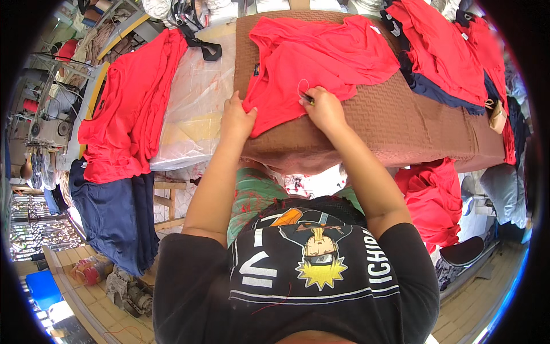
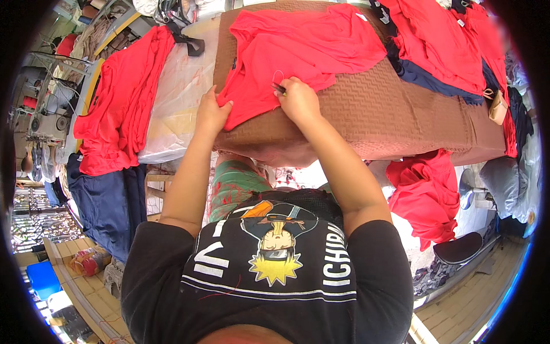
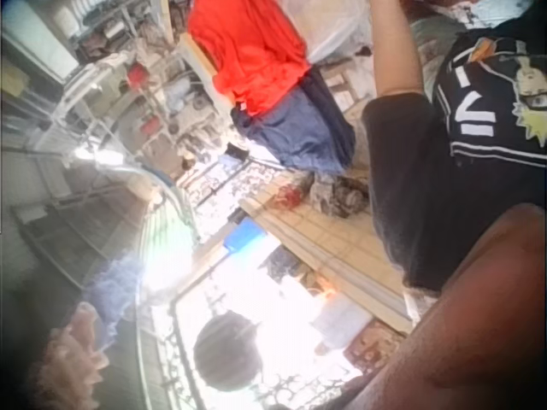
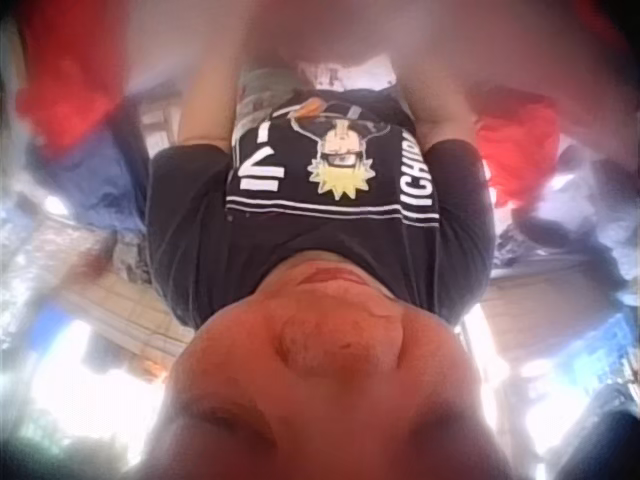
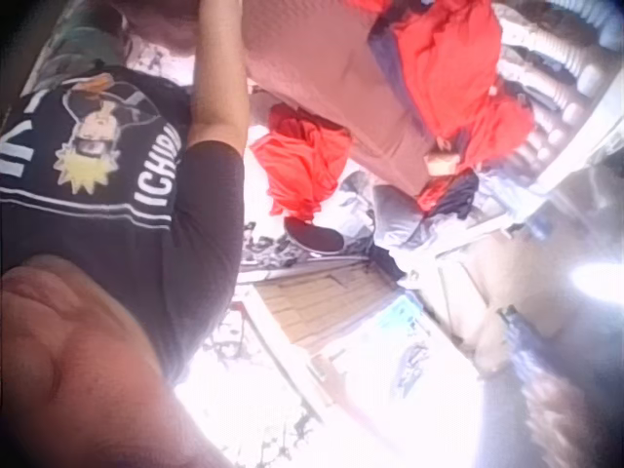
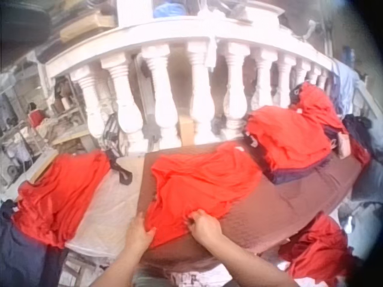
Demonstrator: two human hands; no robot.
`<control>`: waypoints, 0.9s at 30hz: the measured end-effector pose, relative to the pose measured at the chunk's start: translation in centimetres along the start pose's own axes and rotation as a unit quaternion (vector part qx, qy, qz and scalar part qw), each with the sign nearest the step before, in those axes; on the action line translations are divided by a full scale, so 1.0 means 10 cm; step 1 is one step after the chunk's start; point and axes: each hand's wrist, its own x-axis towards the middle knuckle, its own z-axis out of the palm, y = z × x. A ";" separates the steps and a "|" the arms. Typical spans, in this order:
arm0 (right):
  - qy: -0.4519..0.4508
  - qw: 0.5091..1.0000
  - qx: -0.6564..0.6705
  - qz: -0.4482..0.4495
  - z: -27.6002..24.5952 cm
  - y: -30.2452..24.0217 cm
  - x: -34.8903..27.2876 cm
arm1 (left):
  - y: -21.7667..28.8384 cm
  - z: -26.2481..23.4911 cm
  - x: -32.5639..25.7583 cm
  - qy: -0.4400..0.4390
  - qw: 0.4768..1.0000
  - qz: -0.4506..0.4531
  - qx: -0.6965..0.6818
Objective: The person uses small shears to trim excess thread from the neck and seams of red shirts, handling each garment individually on a table.
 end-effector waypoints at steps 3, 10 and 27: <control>-0.121 0.954 0.274 0.014 -0.44 -0.02 -0.05 | -0.22 -0.17 0.08 -0.064 0.996 -0.022 -0.060; -0.306 0.932 0.165 -0.107 -1.61 -0.27 -0.51 | -0.68 -0.02 0.23 -0.087 0.962 -0.063 -0.251; -0.305 0.926 0.111 -0.190 -2.25 -1.23 0.81 | 2.05 -2.93 0.24 -0.194 0.949 0.236 -0.072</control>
